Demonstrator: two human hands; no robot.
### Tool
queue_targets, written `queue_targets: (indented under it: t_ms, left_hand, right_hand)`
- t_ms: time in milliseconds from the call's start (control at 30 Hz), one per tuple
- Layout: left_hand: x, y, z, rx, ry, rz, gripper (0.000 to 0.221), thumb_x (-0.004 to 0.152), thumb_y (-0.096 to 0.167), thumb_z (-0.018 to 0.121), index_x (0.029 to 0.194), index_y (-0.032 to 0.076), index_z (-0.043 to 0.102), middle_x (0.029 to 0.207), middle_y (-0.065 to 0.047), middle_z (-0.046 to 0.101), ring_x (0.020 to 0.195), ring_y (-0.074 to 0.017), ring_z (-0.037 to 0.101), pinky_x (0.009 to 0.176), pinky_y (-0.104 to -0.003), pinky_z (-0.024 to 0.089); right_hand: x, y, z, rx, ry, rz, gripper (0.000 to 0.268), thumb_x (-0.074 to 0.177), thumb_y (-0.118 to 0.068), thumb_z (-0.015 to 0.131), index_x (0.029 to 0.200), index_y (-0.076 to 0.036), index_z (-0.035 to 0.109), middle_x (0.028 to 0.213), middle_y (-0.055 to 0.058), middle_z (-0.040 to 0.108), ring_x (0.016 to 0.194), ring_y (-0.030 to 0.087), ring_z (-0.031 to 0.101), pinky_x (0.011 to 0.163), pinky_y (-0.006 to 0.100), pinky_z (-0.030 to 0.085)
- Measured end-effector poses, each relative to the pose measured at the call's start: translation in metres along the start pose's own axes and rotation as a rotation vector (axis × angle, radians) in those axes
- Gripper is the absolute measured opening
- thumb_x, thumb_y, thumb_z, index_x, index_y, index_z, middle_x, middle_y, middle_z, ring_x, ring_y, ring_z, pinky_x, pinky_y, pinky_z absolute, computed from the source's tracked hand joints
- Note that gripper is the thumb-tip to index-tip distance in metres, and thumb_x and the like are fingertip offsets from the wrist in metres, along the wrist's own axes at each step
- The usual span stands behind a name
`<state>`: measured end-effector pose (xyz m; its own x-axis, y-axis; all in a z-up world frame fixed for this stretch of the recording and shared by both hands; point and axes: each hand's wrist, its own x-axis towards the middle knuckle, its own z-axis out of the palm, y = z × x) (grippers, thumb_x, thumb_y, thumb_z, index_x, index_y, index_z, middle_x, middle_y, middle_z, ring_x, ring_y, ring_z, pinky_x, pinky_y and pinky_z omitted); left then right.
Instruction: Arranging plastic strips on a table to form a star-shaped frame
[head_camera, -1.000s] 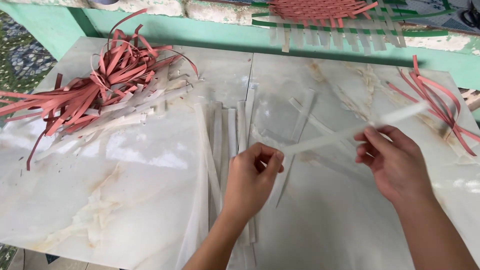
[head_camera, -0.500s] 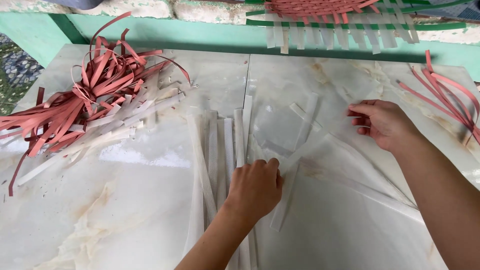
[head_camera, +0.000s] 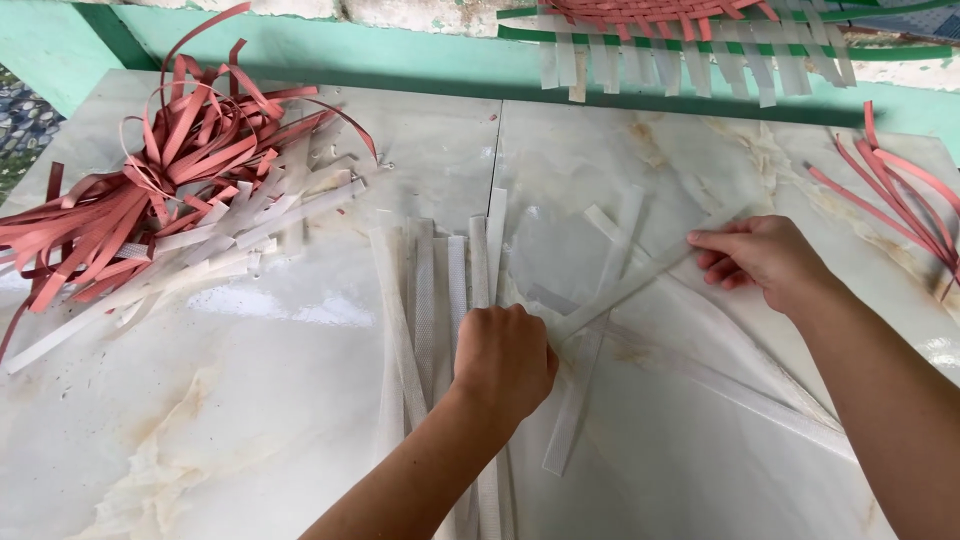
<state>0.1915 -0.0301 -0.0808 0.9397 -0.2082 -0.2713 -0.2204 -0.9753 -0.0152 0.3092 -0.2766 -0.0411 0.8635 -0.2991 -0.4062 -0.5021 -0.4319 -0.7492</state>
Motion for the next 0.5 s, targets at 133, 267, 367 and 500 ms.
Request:
queue_targets:
  t_ms: [133, 267, 367, 500]
  left_hand:
    - [-0.002, -0.002, 0.0, -0.021, 0.034, 0.018, 0.041, 0.096, 0.031, 0.047, 0.058, 0.017, 0.045, 0.052, 0.005, 0.041, 0.046, -0.0119, 0.038, 0.041, -0.028, 0.028]
    - [-0.031, -0.026, -0.03, -0.12, 0.138, -0.018, 0.04, 0.102, 0.035, 0.05, 0.067, 0.016, 0.056, 0.055, 0.005, 0.049, 0.048, -0.0108, 0.048, 0.04, -0.027, 0.037]
    - [-0.055, -0.057, -0.041, -0.416, 0.355, -0.127, 0.027, 0.1, 0.023, 0.042, 0.083, 0.009, 0.058, 0.068, -0.006, 0.063, 0.053, -0.0245, 0.062, 0.047, -0.04, 0.051]
    - [-0.085, -0.075, -0.039, -0.534, 0.286, -0.291, 0.028, 0.1, 0.022, 0.039, 0.08, 0.008, 0.053, 0.075, -0.01, 0.064, 0.063, -0.0374, 0.061, 0.057, -0.05, 0.047]
  right_hand:
    - [-0.002, 0.002, 0.003, -0.003, 0.039, -0.035, 0.034, 0.082, -0.021, 0.082, 0.085, -0.006, 0.052, 0.074, 0.016, 0.065, 0.062, 0.024, 0.059, 0.055, 0.032, 0.049]
    - [-0.012, 0.012, 0.002, 0.105, 0.102, -0.042, 0.04, 0.094, -0.039, 0.073, 0.093, -0.006, 0.05, 0.077, 0.016, 0.064, 0.056, 0.025, 0.059, 0.053, 0.032, 0.05]
    - [-0.036, 0.027, -0.001, 0.267, 0.162, -0.157, 0.031, 0.105, -0.034, 0.059, 0.105, -0.003, 0.052, 0.084, 0.014, 0.063, 0.067, 0.026, 0.061, 0.063, 0.038, 0.057]
    - [-0.12, 0.041, 0.018, 0.268, 0.237, -0.564, 0.014, 0.104, -0.018, 0.055, 0.097, -0.006, 0.055, 0.084, 0.007, 0.064, 0.077, 0.014, 0.058, 0.07, 0.026, 0.047]
